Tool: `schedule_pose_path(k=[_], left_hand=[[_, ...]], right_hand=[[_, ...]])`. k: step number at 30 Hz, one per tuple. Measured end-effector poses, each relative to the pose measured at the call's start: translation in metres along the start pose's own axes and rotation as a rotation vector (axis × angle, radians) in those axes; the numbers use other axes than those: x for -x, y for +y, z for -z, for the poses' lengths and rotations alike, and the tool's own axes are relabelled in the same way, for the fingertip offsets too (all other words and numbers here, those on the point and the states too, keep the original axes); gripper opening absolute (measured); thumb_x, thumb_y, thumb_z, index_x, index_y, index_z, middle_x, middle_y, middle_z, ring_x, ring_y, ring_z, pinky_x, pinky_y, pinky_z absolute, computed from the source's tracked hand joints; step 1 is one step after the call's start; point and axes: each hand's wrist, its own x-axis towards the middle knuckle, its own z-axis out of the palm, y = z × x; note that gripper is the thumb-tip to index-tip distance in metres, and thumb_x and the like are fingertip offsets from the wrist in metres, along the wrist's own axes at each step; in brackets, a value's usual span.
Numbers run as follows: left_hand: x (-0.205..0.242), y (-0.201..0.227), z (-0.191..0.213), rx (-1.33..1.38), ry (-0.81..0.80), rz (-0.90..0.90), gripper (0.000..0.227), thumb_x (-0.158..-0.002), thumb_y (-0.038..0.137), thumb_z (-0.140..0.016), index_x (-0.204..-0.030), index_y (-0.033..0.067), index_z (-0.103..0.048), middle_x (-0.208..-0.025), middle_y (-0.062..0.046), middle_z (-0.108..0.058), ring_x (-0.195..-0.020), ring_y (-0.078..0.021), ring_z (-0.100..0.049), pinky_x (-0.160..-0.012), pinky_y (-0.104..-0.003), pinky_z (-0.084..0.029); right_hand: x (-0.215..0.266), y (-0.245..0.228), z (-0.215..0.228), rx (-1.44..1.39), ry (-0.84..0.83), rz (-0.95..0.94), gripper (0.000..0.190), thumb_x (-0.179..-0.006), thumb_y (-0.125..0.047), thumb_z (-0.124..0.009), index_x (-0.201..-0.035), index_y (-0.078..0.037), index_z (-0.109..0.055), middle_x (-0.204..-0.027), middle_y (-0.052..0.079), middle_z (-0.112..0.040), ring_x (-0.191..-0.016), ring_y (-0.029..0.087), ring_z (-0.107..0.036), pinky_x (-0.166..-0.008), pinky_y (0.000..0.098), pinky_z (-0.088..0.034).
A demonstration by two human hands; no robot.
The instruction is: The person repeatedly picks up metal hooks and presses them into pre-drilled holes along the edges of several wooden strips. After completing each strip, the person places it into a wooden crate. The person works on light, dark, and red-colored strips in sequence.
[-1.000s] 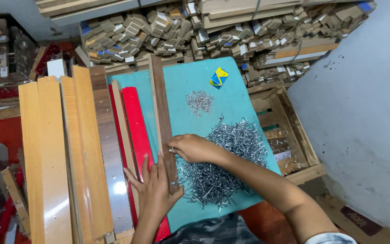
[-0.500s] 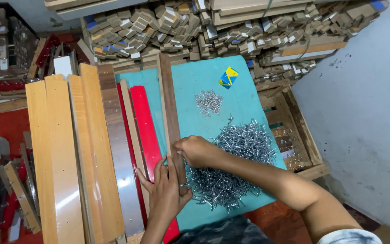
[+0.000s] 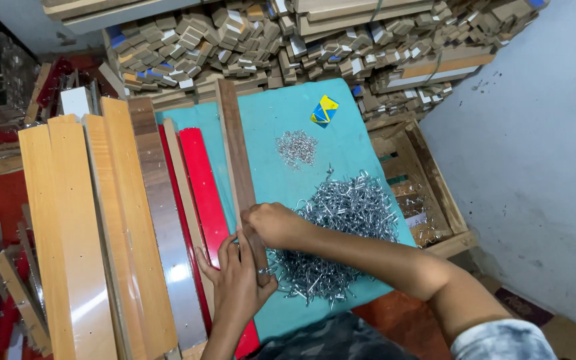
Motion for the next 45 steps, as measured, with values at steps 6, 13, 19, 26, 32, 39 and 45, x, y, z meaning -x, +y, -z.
schedule_pose_path(k=[6, 13, 19, 26, 32, 39, 45], left_hand=[[0.001, 0.001, 0.003, -0.030, 0.045, 0.002, 0.127, -0.060, 0.054, -0.082, -0.159, -0.0040, -0.026, -0.120, -0.014, -0.060, -0.131, -0.0321, -0.051, -0.117, -0.078, -0.004], [0.000, 0.005, 0.003, -0.019, 0.051, 0.047, 0.134, -0.059, 0.054, -0.086, -0.162, -0.0014, -0.020, -0.125, -0.013, -0.062, -0.135, -0.0302, -0.049, -0.115, -0.081, -0.003], [0.005, 0.011, 0.007, -0.011, -0.025, 0.054, 0.141, -0.059, 0.060, -0.092, -0.161, -0.0041, -0.018, -0.131, -0.016, -0.060, -0.136, -0.0315, -0.048, -0.116, -0.078, 0.007], [0.017, 0.025, 0.029, -0.147, -0.348, 0.116, 0.126, -0.071, 0.056, -0.085, -0.158, -0.0056, -0.017, -0.136, -0.013, -0.057, -0.142, -0.0273, -0.037, -0.113, -0.085, 0.006], [0.000, 0.023, 0.076, -0.002, -0.703, 0.102, 0.145, -0.074, 0.064, -0.092, -0.158, 0.0030, 0.010, -0.128, -0.012, -0.061, -0.145, -0.0281, -0.030, -0.115, -0.080, 0.017], [-0.032, 0.025, 0.107, 0.062, -0.862, 0.138, 0.164, -0.067, 0.065, -0.098, -0.162, 0.0251, 0.030, -0.108, -0.009, -0.069, -0.131, -0.0266, -0.044, -0.119, -0.073, 0.017], [-0.044, 0.020, 0.088, -0.096, -0.857, 0.045, 0.147, -0.072, 0.080, -0.083, -0.166, 0.0228, 0.015, -0.117, -0.009, -0.064, -0.137, -0.0321, -0.039, -0.116, -0.075, 0.016]], right_hand=[[-0.006, 0.008, -0.008, 0.074, -0.006, 0.065, 0.024, -0.080, 0.002, -0.056, -0.103, 0.000, -0.063, -0.091, 0.015, -0.067, -0.074, 0.035, -0.070, -0.052, 0.0436, -0.054], [0.021, 0.023, 0.090, -0.173, -0.301, 0.006, 0.053, -0.098, -0.056, -0.047, -0.117, -0.010, -0.064, -0.105, 0.010, -0.075, -0.086, 0.026, -0.070, -0.073, 0.0384, -0.053], [0.049, 0.055, 0.074, 0.116, -0.261, -0.189, 0.045, -0.100, -0.048, -0.057, -0.135, -0.019, -0.059, -0.137, 0.009, -0.059, -0.130, 0.034, -0.052, -0.101, 0.0569, -0.037], [0.051, 0.037, 0.052, 0.231, -0.176, -0.320, 0.016, -0.099, -0.018, -0.054, -0.110, -0.015, -0.065, -0.109, 0.006, -0.069, -0.110, 0.031, -0.059, -0.095, 0.0521, -0.036], [0.049, 0.043, 0.053, 0.248, -0.097, -0.240, 0.017, -0.099, -0.019, -0.053, -0.102, -0.017, -0.069, -0.104, 0.005, -0.065, -0.102, 0.028, -0.061, -0.089, 0.0512, -0.037], [0.057, 0.047, 0.084, -0.686, 0.225, -0.035, 0.004, -0.097, -0.009, -0.067, -0.098, -0.011, -0.064, -0.094, 0.003, -0.072, -0.092, 0.016, -0.074, -0.086, 0.0284, -0.062], [0.058, 0.052, 0.088, -0.399, 0.385, -0.144, 0.012, -0.089, -0.025, -0.076, -0.096, -0.016, -0.074, -0.137, 0.011, -0.056, -0.127, 0.029, -0.059, -0.109, 0.0446, -0.049]])
